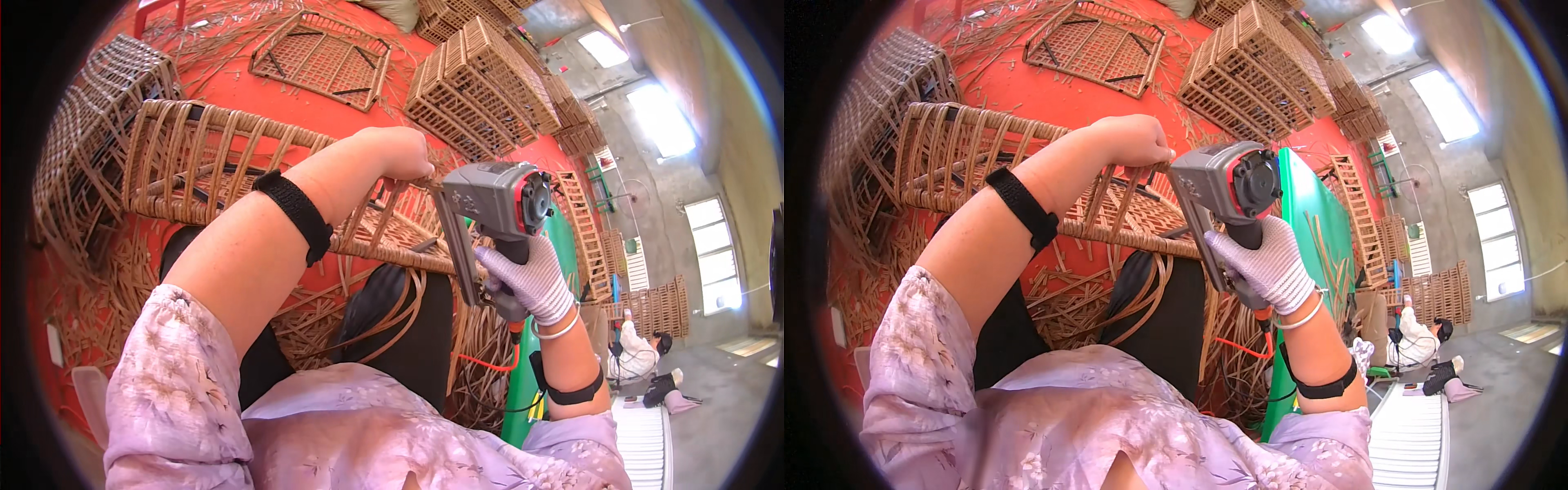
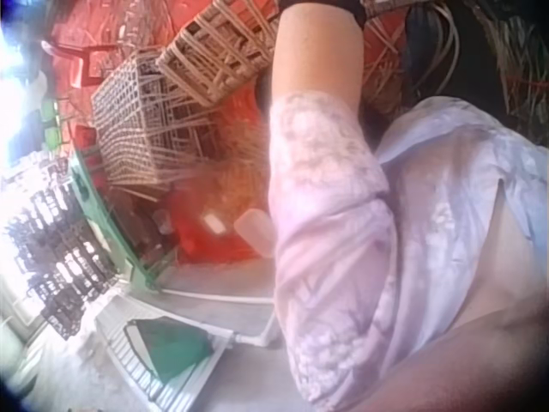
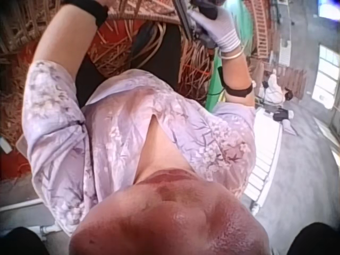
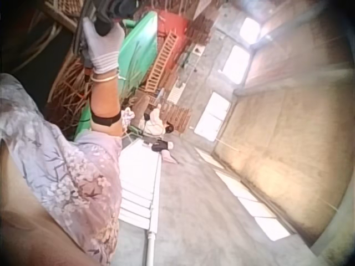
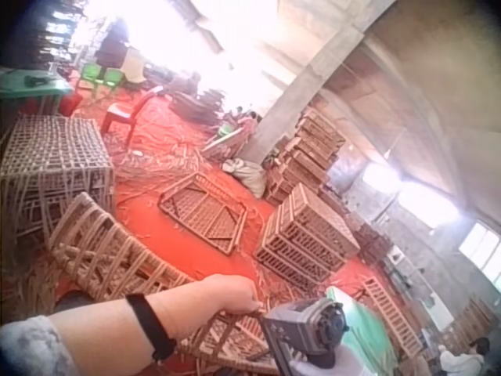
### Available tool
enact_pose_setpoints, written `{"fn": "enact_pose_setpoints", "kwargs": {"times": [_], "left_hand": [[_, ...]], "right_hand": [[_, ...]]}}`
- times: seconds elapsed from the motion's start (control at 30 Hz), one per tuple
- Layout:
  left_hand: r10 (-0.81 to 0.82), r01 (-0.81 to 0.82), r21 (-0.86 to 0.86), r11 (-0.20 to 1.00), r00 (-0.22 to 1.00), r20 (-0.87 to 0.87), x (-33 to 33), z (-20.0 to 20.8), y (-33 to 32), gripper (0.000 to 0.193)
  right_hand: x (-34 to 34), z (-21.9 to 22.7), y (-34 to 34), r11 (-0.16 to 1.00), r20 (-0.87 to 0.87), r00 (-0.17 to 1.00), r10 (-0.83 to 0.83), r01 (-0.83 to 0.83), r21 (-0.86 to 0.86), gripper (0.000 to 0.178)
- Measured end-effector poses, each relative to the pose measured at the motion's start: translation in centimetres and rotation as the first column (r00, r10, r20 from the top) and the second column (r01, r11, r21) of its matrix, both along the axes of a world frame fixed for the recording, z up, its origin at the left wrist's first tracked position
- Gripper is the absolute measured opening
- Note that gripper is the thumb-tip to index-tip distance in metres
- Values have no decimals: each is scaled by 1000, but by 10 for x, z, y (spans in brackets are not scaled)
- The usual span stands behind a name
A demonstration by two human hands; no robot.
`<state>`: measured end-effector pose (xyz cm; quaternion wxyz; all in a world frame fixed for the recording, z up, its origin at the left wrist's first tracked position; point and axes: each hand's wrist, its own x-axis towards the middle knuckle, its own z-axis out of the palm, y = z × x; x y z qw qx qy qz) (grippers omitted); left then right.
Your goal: Assembling and finishing a wicker basket/furniture piece using a staple gun and pliers.
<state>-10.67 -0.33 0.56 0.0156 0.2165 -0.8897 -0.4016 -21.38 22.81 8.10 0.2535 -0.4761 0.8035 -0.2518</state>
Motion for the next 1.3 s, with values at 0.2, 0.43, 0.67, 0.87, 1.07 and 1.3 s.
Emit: {"fn": "enact_pose_setpoints", "kwargs": {"times": [0.2, 0.43, 0.67, 0.87, 1.07, 1.3], "left_hand": [[13, -13, -31, 999, 1000, 5, -2, 1, 3, 38], [-45, 45, -19, 999, 999, 29, -3, 1, 2, 43], [-21, 21, -5, 1000, 1000, 8, 0, 0, 0, 52], [27, -30, -153, 988, 999, -25, -8, -24, -13, 60], [112, -38, -408, 912, 981, 158, -2, -15, -9, 75], [39, 20, -244, 970, 971, 234, -8, 13, 0, 69]], "right_hand": [[1, -5, 0, 999, 42, 998, -36, 37, -31, 28], [-9, -13, 6, 997, 146, 989, -39, 48, -62, 29], [-33, -21, 82, 900, 395, 889, -233, 351, -258, 20], [-83, -61, 189, 614, 673, 644, -364, 710, -347, 24], [-122, -118, 271, 261, 946, 242, -214, 948, -184, 17], [-154, -163, 314, 166, 990, 76, -122, 984, -55, 24]]}}
